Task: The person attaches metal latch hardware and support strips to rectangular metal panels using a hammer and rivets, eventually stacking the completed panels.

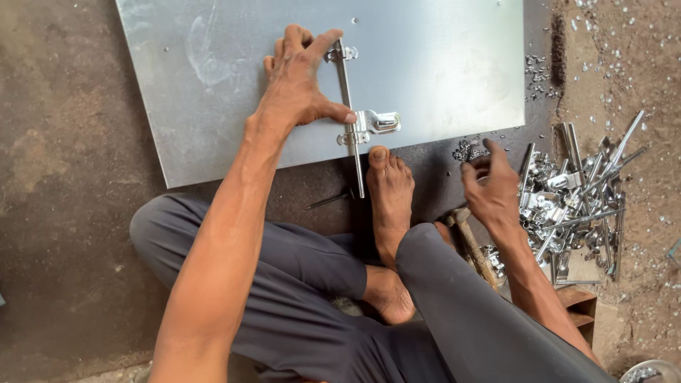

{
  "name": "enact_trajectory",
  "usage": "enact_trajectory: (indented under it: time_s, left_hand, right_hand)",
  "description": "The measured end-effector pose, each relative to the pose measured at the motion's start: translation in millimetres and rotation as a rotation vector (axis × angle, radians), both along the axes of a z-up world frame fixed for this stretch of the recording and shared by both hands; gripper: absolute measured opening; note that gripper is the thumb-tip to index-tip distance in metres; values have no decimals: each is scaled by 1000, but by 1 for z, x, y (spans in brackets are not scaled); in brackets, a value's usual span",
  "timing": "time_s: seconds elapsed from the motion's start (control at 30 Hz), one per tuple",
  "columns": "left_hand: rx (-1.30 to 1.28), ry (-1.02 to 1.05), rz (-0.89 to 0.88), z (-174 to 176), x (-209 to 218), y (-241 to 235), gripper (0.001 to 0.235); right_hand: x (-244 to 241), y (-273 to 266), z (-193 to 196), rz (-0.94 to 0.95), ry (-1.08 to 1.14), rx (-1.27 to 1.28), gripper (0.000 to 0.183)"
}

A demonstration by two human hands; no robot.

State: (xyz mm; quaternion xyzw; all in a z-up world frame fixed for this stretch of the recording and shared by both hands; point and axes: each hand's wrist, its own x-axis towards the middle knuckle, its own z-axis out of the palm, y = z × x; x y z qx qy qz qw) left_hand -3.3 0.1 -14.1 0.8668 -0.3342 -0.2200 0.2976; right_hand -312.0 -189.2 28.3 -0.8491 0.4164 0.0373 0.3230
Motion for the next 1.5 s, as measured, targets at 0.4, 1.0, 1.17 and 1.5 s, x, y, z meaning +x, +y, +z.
enact_trajectory:
  time_s: [0.4,1.0,1.17,1.5]
  left_hand:
    - [13,13,-9,-4,-1,2,121]
    - [-57,-14,50,-15,-5,-1,116]
    - [-75,-47,48,-18,-5,-3,117]
    - [-59,-12,51,-10,-5,-3,119]
  right_hand:
    - [91,68,-2,478,-631,-36,21]
    - [104,78,7,557,-555,-55,21]
    - [116,88,11,601,-556,-15,22]
    - [118,79,5,697,-564,-76,24]
